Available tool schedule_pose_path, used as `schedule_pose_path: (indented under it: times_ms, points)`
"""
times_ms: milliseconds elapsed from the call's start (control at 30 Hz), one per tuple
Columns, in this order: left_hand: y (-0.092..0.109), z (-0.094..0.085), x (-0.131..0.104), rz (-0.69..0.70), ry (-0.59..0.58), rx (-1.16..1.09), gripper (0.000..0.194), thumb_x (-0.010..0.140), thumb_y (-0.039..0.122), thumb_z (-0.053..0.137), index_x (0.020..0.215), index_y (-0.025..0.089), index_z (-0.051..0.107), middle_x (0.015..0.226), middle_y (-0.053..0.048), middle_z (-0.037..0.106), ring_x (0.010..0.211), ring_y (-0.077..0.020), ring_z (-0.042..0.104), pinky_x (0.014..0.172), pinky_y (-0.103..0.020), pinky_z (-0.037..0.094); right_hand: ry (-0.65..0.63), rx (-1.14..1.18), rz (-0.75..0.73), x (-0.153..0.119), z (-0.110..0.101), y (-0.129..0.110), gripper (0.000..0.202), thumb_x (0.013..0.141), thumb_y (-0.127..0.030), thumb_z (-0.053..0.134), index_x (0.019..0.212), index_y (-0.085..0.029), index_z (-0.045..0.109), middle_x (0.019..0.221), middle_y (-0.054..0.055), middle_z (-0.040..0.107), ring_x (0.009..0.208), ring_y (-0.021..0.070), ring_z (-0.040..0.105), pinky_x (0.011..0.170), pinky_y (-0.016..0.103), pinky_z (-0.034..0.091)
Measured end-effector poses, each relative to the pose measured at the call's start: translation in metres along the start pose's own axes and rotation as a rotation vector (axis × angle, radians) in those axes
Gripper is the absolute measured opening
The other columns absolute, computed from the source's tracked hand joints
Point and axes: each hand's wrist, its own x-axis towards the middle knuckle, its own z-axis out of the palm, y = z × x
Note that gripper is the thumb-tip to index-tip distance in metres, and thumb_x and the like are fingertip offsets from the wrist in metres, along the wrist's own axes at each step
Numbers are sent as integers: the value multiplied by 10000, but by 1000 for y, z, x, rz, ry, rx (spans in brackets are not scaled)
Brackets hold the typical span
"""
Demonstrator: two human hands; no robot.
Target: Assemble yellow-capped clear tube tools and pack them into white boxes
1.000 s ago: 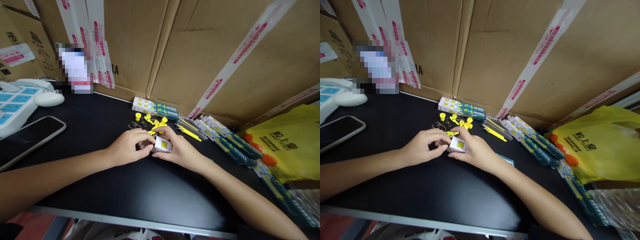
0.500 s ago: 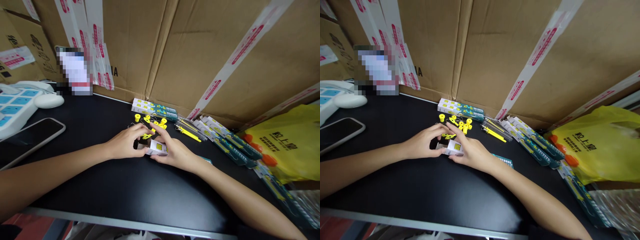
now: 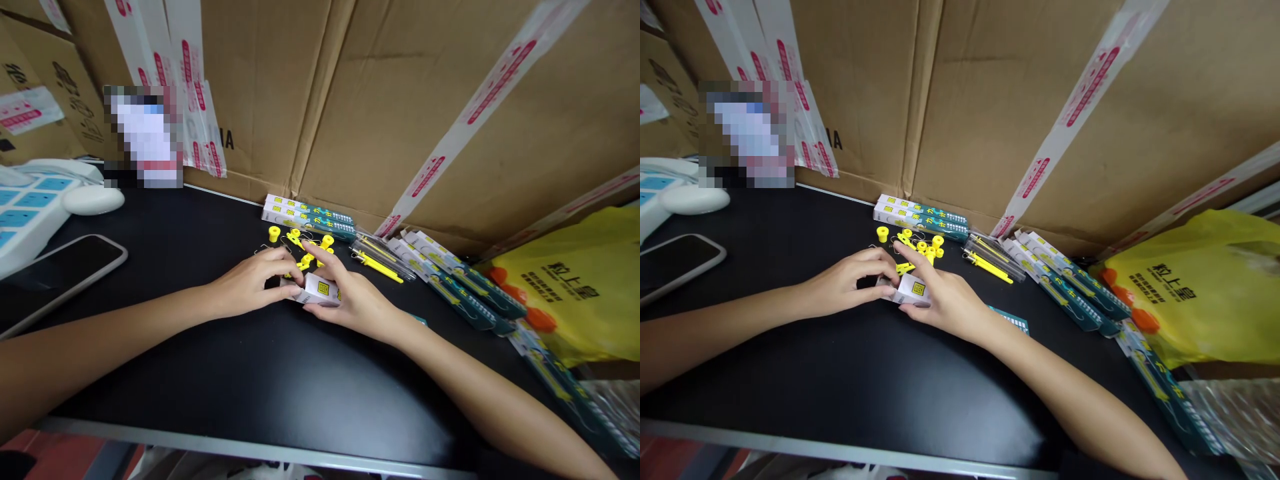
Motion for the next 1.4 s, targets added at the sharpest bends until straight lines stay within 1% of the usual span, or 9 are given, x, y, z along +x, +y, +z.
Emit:
schedule_pose_path:
  times_ms: [133, 333, 467, 567, 633, 767, 867, 1233, 1400]
  points:
    - [4, -3, -1, -44, -10, -2, 196, 901, 329, 513, 969, 221, 662, 1037, -36, 555, 979, -184, 563, 895, -328, 436, 2, -4, 4, 0, -2, -2, 934, 808, -223, 658, 1510, -312, 48, 1105, 41, 672, 830, 198, 640, 726, 310, 508]
    - [13, 0, -4, -105, -15, 49, 160, 881, 316, 524, 927, 210, 635, 958, -17, 538, 766, -135, 559, 694, -264, 447, -16, 4, -1, -1, 0, -3, 903, 818, -232, 644, 1507, -305, 64, 1096, 47, 667, 823, 198, 639, 722, 305, 501]
    - [16, 8, -4, -131, 80, -81, 61, 836, 229, 562, 843, 187, 605, 867, 6, 490, 660, -91, 504, 630, -233, 449, -25, -5, -4, -1, 2, -2, 873, 817, -246, 643, 1503, -284, 104, 1031, 47, 668, 798, 195, 637, 712, 300, 497]
    - [17, 14, -5, -184, 143, -177, 23, 797, 192, 585, 815, 184, 596, 863, 11, 468, 656, -82, 499, 603, -221, 455, -35, -13, -6, 0, 3, -3, 859, 814, -243, 641, 1499, -275, 122, 1010, 47, 670, 803, 197, 641, 707, 295, 495]
    - [17, 17, -4, -221, 171, -289, 52, 782, 191, 597, 828, 180, 576, 876, 9, 483, 673, -83, 518, 594, -219, 461, -34, -19, -7, 0, 4, -3, 856, 811, -237, 640, 1496, -275, 128, 1012, 47, 669, 794, 194, 642, 694, 289, 492]
    - [19, 19, -2, -297, 150, -580, 190, 780, 250, 618, 923, 175, 517, 935, -9, 545, 671, -85, 548, 529, -208, 453, -30, -18, -13, 1, 4, -3, 870, 805, -223, 645, 1497, -280, 120, 1061, 57, 666, 804, 192, 649, 698, 287, 492]
    - [20, 19, -1, -338, 143, -657, 190, 805, 271, 593, 953, 172, 526, 964, -22, 554, 658, -83, 541, 474, -195, 443, -25, -12, -19, 1, 5, -2, 868, 810, -225, 639, 1499, -282, 116, 1060, 57, 670, 812, 193, 651, 709, 291, 494]
    - [14, 22, 0, -353, 186, -672, 177, 756, 181, 603, 913, 172, 522, 951, -5, 527, 671, -79, 539, 481, -186, 479, -27, -22, -20, 0, 6, -1, 872, 810, -231, 640, 1502, -281, 111, 1041, 54, 673, 810, 198, 647, 706, 298, 496]
    - [12, 23, -1, -377, 187, -662, 187, 741, 162, 602, 906, 181, 516, 783, 39, 465, 654, -90, 519, 507, -207, 507, -33, -44, -25, 0, 7, -1, 869, 810, -238, 638, 1500, -280, 109, 1083, 59, 672, 810, 195, 648, 694, 289, 491]
